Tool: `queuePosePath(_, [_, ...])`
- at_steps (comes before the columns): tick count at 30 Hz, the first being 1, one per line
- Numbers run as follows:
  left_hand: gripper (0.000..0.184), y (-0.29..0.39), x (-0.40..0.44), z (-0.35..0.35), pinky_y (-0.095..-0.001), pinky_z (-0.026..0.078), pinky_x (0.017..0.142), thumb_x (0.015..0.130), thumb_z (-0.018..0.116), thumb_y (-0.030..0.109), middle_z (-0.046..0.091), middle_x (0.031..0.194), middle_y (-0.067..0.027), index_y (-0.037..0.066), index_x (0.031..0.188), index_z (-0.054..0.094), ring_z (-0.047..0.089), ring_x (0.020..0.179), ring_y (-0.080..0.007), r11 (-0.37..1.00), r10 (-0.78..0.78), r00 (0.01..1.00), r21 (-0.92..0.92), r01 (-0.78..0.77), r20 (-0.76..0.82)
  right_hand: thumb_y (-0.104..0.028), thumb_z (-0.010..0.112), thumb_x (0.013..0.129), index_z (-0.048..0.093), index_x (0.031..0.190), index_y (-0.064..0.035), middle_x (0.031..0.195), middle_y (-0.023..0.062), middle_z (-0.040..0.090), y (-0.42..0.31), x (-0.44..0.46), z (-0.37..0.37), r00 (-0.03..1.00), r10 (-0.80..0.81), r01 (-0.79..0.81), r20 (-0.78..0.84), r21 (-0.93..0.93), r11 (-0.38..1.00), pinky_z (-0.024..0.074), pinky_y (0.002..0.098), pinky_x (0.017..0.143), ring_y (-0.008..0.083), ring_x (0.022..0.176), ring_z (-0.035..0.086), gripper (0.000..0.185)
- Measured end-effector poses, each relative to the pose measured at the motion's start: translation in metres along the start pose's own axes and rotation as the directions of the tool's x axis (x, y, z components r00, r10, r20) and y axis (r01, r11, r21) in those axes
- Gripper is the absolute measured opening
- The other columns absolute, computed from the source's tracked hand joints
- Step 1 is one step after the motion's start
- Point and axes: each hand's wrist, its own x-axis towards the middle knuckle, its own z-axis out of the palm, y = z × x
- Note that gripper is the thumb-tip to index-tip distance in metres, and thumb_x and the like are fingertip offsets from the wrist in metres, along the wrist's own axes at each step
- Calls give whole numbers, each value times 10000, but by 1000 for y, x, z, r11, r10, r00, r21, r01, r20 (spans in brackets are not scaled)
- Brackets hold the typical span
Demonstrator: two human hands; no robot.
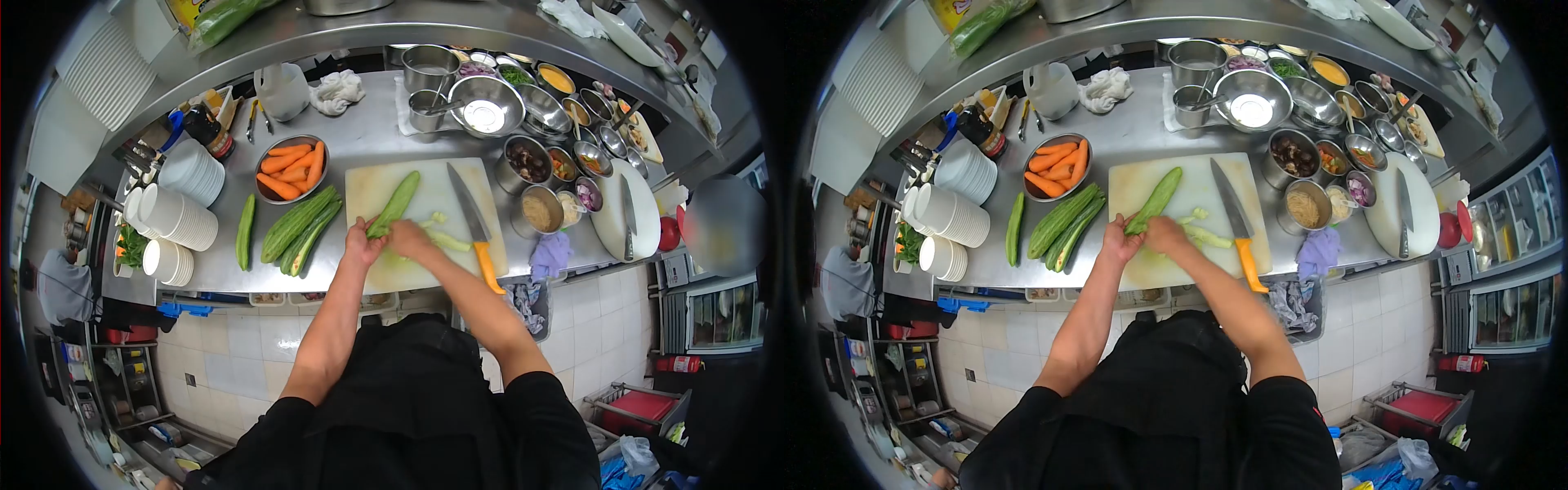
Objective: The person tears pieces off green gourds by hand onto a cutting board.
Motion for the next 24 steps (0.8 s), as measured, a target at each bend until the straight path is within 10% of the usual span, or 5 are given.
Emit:
queuePosePath(11, [372,1,0,0,-379,451,908,863,485,45,453,1181,-184,-17,1217,389,532,1018,-246,861,278,961,442,-251,5,-385,653,710,654,849,-47,827,167,641,8,-48,-43,993,118,-122,-33,-310,943,493,405,697,322,792,625,366])
queuePosePath(15, [350,51,-42,42,-292,511,682,808,562,3,581,910,-115,-18,1135,437,599,764,-197,400,593,792,800,-447,146,-487,691,666,646,832,-23,822,184,640,25,-56,-69,967,157,-211,-203,-285,935,492,412,685,332,782,625,495])
queuePosePath(18, [245,109,-80,68,-279,476,554,818,603,68,596,783,-83,6,1033,502,564,597,-153,364,876,445,351,-863,185,-486,682,679,638,823,-11,834,200,637,31,-56,-70,935,173,-244,-309,-208,947,485,432,690,353,806,616,498])
queuePosePath(21, [261,102,-81,20,-297,488,594,863,581,140,597,822,-93,4,1062,483,578,589,-169,667,578,816,561,-491,28,-440,670,703,633,813,-14,798,205,631,18,-58,-75,940,189,-238,-284,-149,960,480,441,693,367,782,610,442])
queuePosePath(24, [318,122,-94,-32,-329,510,529,875,556,154,585,844,-125,27,1119,396,583,600,-195,585,637,769,678,-444,-46,-429,667,710,626,815,-9,797,208,629,12,-60,-73,950,166,-201,-263,-114,973,470,455,700,380,785,603,435])
